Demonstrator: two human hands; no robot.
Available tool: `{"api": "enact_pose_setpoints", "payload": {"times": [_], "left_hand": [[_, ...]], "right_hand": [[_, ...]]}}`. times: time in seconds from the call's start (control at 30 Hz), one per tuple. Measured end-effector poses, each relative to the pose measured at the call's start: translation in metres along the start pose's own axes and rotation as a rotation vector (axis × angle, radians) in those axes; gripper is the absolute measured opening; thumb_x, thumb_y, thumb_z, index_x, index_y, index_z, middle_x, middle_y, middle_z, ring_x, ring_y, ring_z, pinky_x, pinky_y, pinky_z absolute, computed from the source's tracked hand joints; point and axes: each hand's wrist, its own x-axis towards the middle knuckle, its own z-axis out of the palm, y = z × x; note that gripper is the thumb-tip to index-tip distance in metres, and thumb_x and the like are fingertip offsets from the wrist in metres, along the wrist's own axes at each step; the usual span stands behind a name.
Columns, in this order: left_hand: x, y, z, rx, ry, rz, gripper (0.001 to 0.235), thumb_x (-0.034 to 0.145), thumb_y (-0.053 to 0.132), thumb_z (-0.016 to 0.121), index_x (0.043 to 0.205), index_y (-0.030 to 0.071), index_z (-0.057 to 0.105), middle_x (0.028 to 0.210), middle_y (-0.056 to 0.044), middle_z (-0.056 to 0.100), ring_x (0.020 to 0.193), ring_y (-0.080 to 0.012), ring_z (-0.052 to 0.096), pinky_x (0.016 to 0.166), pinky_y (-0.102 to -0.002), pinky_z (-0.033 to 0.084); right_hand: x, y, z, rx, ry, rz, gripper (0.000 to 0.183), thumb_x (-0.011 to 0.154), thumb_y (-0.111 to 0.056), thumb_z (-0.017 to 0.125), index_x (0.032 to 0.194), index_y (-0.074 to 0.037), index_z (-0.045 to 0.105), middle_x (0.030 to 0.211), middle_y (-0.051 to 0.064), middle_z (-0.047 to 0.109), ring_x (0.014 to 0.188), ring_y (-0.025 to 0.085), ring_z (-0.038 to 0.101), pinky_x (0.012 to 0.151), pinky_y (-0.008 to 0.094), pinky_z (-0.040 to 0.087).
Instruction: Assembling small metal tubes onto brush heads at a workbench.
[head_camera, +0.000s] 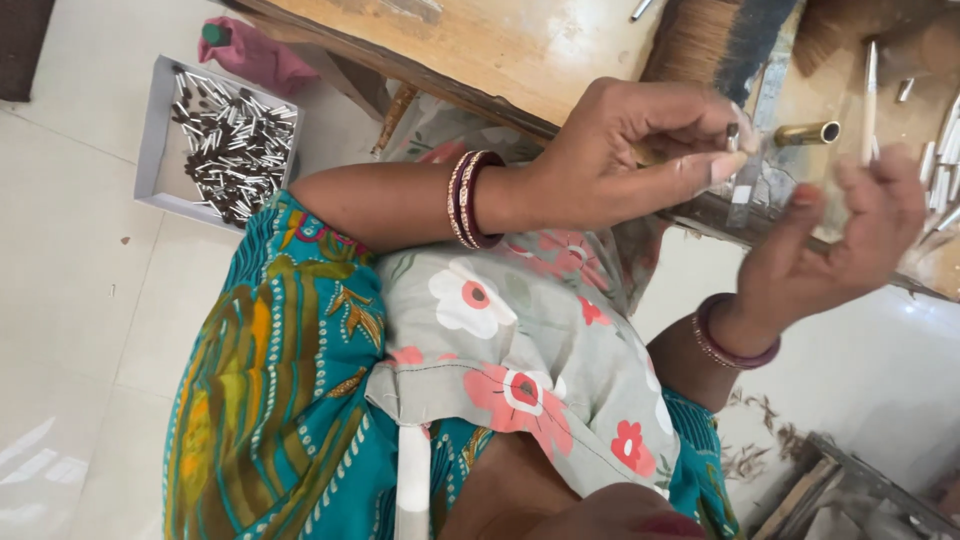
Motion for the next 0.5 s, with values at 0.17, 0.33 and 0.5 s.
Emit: {"api": "enact_pose_setpoints", "payload": {"times": [0.17,0.33,0.5], "left_hand": [[0.007,0.012,0.006,0.231,-0.147,0.154,0.015,0.111,0.012,0.07,0.111,-0.001,0.064,0.123,-0.012,0.072,0.117,-0.0162,0.072,0.102,-0.029,0.058],[0.001,0.015,0.01,0.3,-0.126,0.156,0.021,0.112,0.019,0.067,0.122,0.002,0.062,0.128,-0.014,0.068,0.122,-0.0221,0.07,0.105,-0.03,0.058],[-0.004,0.024,0.012,0.239,-0.111,0.103,0.017,0.117,0.021,0.058,0.116,0.005,0.06,0.107,-0.006,0.07,0.114,-0.0168,0.074,0.092,-0.025,0.06]], "right_hand": [[-0.012,-0.033,0.02,0.406,0.065,0.091,0.051,0.109,-0.048,0.066,0.113,0.003,0.069,0.121,0.019,0.068,0.111,0.029,0.069,0.091,0.035,0.057],[-0.02,-0.038,0.025,0.356,0.162,0.162,0.046,0.108,-0.043,0.073,0.101,0.003,0.074,0.108,0.021,0.077,0.091,0.027,0.077,0.079,0.033,0.063],[-0.015,-0.048,0.02,0.388,0.103,0.145,0.046,0.107,-0.042,0.073,0.097,0.003,0.071,0.104,0.02,0.078,0.09,0.025,0.076,0.079,0.032,0.06]]}}
